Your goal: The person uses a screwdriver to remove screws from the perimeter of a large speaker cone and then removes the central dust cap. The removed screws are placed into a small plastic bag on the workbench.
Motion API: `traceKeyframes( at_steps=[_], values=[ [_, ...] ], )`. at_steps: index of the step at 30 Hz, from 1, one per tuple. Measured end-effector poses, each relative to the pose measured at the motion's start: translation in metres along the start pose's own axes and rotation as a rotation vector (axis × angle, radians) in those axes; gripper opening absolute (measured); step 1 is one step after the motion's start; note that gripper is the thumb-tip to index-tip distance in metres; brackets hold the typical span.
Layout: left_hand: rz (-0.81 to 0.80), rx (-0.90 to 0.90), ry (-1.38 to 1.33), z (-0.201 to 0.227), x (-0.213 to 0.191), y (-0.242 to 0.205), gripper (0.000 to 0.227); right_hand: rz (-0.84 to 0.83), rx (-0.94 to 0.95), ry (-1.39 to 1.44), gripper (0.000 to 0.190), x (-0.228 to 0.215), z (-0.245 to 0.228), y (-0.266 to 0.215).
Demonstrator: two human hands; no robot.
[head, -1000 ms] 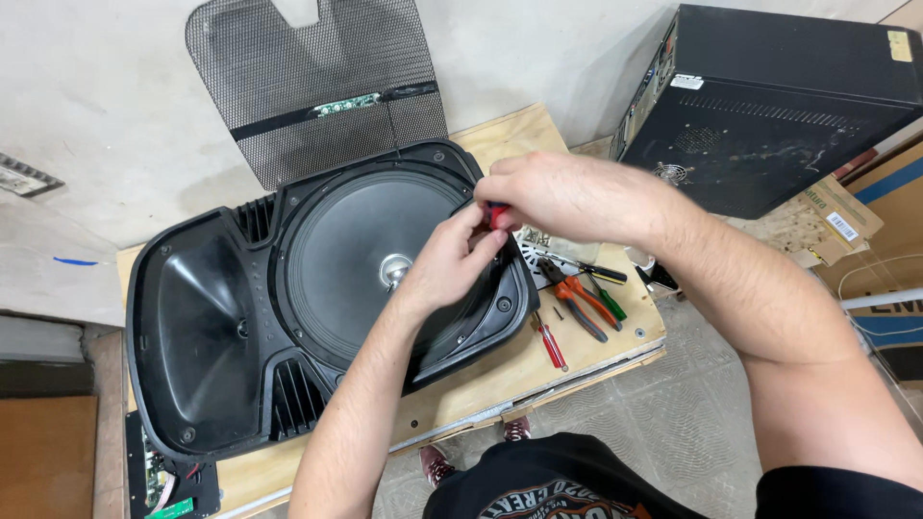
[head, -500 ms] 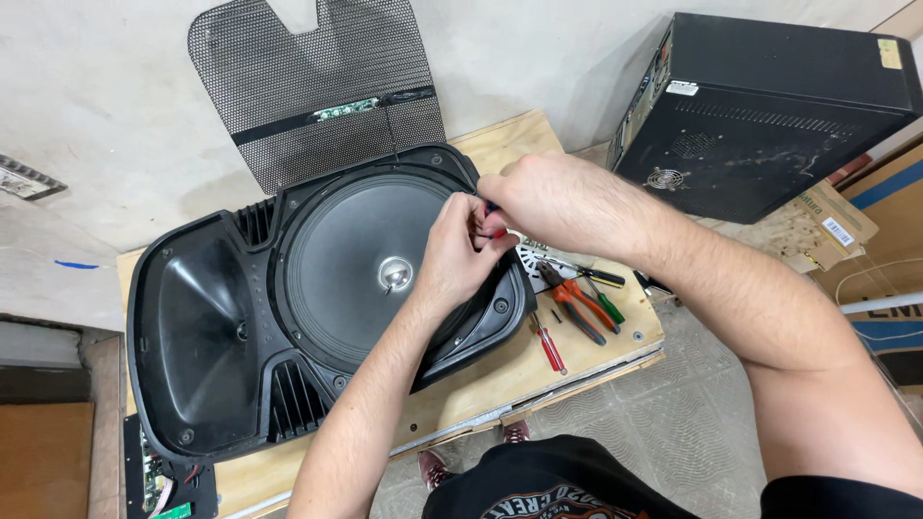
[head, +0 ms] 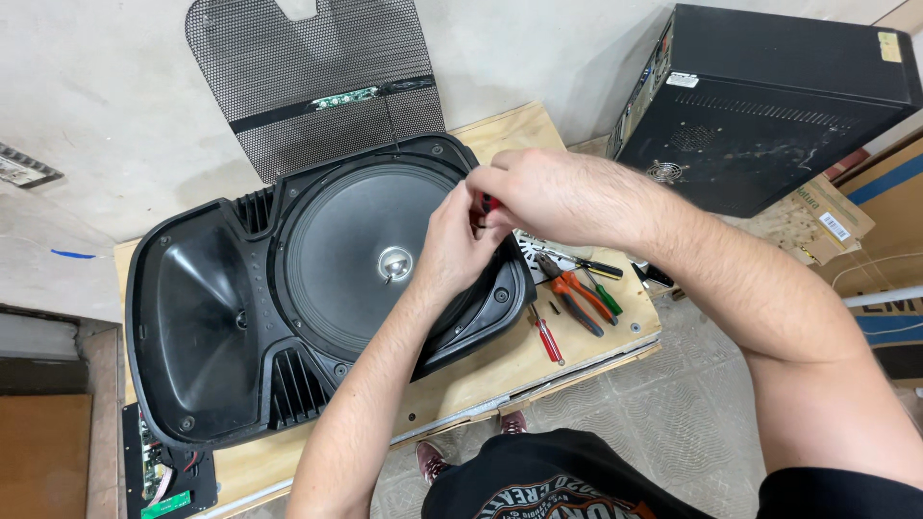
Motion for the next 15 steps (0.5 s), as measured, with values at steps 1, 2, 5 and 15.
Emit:
traceKeyframes(
  at_steps=[1, 2, 5, 15],
  values=[
    [-0.001, 0.000, -0.001, -0.009, 0.004, -0.002, 0.038, -0.001, 0.001, 0.000, 0.025, 0.002, -0.001, 0.003],
    [0.017, 0.006, 0.038, -0.017, 0.006, -0.003, 0.042, 0.005, 0.056, -0.085, 0.031, 0.002, 0.004, 0.006],
    [0.052, -0.003, 0.058, -0.017, 0.004, -0.004, 0.051, 0.031, 0.067, -0.186, 0.036, 0.020, 0.017, 0.021],
    [-0.102, -0.087, -0.046, -0.002, -0.010, -0.001, 0.014, 0.086, -0.150, -0.143, 0.011, -0.006, -0.018, 0.008]
  ],
)
Point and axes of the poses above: each hand's wrist, its own y-axis towards the middle knuckle, its own x-axis out of the palm, z = x × y, the point moved 10 cm from there along y, towards the middle knuckle, and after that the axes turned 6 degrees about -y, right-handed, at the moved point
